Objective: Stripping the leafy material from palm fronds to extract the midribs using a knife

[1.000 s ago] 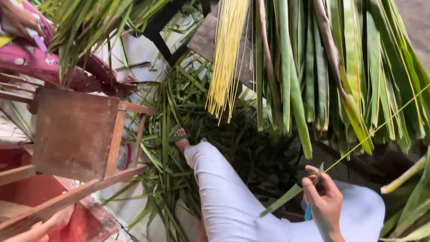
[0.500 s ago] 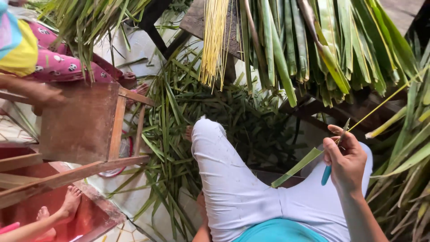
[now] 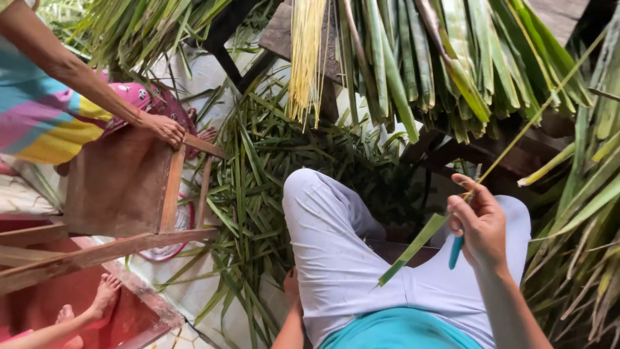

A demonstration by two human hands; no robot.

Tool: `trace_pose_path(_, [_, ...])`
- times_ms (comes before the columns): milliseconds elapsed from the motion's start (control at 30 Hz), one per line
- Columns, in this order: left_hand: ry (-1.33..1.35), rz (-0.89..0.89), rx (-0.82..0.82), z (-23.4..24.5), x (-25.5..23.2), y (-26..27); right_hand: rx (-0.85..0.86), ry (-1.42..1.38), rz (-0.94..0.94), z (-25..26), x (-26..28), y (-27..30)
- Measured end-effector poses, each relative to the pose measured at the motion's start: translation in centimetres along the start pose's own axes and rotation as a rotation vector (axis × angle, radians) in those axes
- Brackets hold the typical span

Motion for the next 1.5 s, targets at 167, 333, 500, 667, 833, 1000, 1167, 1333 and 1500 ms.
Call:
trace_pose_path(167, [0.26, -0.377, -0.093, 0.9, -6.9, -4.0, 0.047, -0.106, -0.094, -1.2, -2.5, -0.1])
trace_pose_path(333, [0.059, -0.853, -0.054, 8.6, -24.3, 11.5, 0.021, -0.099, -0.12, -3.3, -4.6, 0.9])
trace_pose_path(500, [-0.112, -0.903, 1.04, 5.0, -27.6, 17.8, 0.024, -0.18, -0.143, -4.4, -5.7, 1.7])
trace_pose_path(667, [0.247, -0.431, 1.271, 5.0, -27.6, 20.6, 0.094, -0.187, -0.126, -3.6, -5.6, 1.3])
trace_pose_path(833, [0.298, -0.579, 0.948, 4.3, -27.5, 21.2, 0.164, -0.099, -0.182, -2.0, -5.3, 2.3])
trace_pose_path(1000, [0.233, -0.676, 0.774, 4.9, -28.0, 22.9, 0.293, 0.135, -0.401, -3.5, -6.0, 7.0])
trace_pose_path(1167, [0.06, -1.002, 0.525, 6.9, -29.2, 24.4, 0.38, -0.019, -0.462, -4.3, -7.1, 8.0])
trace_pose_path(1333, [0.203, -0.78, 0.674, 5.4, -27.6, 21.8, 0.295, -0.149, -0.36, -4.3, -8.8, 7.4])
trace_pose_path(1500, [0.417, -0.567, 0.796, 3.9, -25.6, 20.2, 0.302, -0.123, -0.368, -3.5, -9.7, 7.3])
Point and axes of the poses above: each hand's wrist, its own y-axis away from the middle knuckle, its own z-axis out of the back of the hand, x = y × z, the point moved 2 cm from there along -y, towards the middle knuckle, and after that the axes turned 14 degrees about -y, right-handed, at the moved point
